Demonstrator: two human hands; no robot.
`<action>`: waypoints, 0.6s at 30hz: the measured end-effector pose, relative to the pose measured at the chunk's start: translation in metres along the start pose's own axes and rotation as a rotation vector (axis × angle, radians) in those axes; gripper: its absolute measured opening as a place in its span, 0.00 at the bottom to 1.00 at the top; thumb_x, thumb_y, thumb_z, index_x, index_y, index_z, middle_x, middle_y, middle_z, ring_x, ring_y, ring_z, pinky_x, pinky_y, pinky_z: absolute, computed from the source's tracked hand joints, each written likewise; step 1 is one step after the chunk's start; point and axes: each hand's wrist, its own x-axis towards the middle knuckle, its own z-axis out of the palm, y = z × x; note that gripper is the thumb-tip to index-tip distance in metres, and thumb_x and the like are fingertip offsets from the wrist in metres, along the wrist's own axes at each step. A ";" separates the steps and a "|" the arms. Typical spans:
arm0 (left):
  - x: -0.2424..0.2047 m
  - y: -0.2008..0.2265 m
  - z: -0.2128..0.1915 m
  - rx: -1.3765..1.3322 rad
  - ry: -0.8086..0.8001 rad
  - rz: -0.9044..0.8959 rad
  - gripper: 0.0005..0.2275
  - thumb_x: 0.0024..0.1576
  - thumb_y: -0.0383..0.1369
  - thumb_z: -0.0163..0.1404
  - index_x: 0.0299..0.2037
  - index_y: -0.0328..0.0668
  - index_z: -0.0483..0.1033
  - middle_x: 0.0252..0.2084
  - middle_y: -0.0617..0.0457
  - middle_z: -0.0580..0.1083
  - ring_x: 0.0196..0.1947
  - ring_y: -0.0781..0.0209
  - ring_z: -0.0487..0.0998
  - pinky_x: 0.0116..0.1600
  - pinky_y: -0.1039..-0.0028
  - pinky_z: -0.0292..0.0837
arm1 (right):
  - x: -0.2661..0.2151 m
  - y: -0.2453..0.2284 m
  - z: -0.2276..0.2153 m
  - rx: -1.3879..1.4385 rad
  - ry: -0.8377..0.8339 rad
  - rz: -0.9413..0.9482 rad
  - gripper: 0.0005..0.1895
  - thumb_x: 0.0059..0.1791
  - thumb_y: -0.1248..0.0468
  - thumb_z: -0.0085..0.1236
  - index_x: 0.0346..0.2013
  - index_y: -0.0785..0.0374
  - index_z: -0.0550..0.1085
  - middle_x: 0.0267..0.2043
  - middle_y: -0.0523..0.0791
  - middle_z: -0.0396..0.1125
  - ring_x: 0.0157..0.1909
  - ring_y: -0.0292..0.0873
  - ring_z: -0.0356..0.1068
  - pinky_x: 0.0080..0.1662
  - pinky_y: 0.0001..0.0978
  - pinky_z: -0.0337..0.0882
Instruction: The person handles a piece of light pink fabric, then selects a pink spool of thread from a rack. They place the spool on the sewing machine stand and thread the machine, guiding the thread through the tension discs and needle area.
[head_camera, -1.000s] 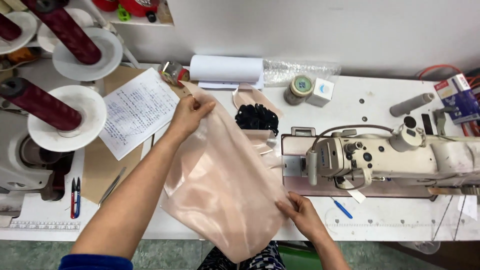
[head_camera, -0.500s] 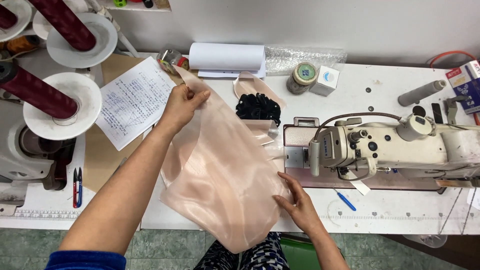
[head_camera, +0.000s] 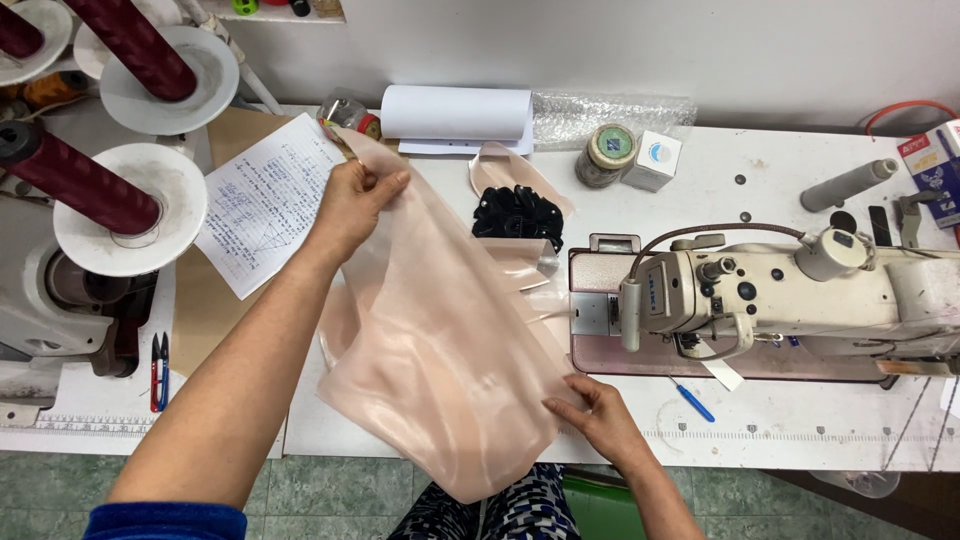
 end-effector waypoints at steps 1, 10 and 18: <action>0.003 -0.004 -0.001 -0.028 0.028 0.010 0.12 0.56 0.34 0.57 0.24 0.48 0.68 0.20 0.66 0.63 0.22 0.78 0.61 0.27 0.84 0.56 | -0.002 -0.001 -0.001 -0.037 -0.017 -0.060 0.05 0.42 0.66 0.65 0.27 0.66 0.79 0.30 0.42 0.71 0.35 0.36 0.68 0.42 0.26 0.67; -0.011 0.015 -0.034 -0.057 -0.004 0.004 0.03 0.56 0.30 0.55 0.37 0.41 0.77 0.33 0.56 0.77 0.33 0.72 0.76 0.40 0.83 0.72 | -0.039 -0.031 -0.024 -0.093 -0.019 -0.091 0.09 0.42 0.63 0.64 0.21 0.68 0.79 0.27 0.43 0.72 0.33 0.37 0.68 0.39 0.28 0.64; -0.024 -0.009 -0.037 -0.146 -0.105 -0.151 0.03 0.55 0.30 0.55 0.34 0.41 0.76 0.31 0.53 0.78 0.30 0.67 0.77 0.36 0.79 0.73 | -0.044 -0.023 -0.079 0.009 0.018 0.161 0.14 0.38 0.65 0.68 0.14 0.65 0.70 0.32 0.49 0.68 0.32 0.47 0.65 0.37 0.41 0.64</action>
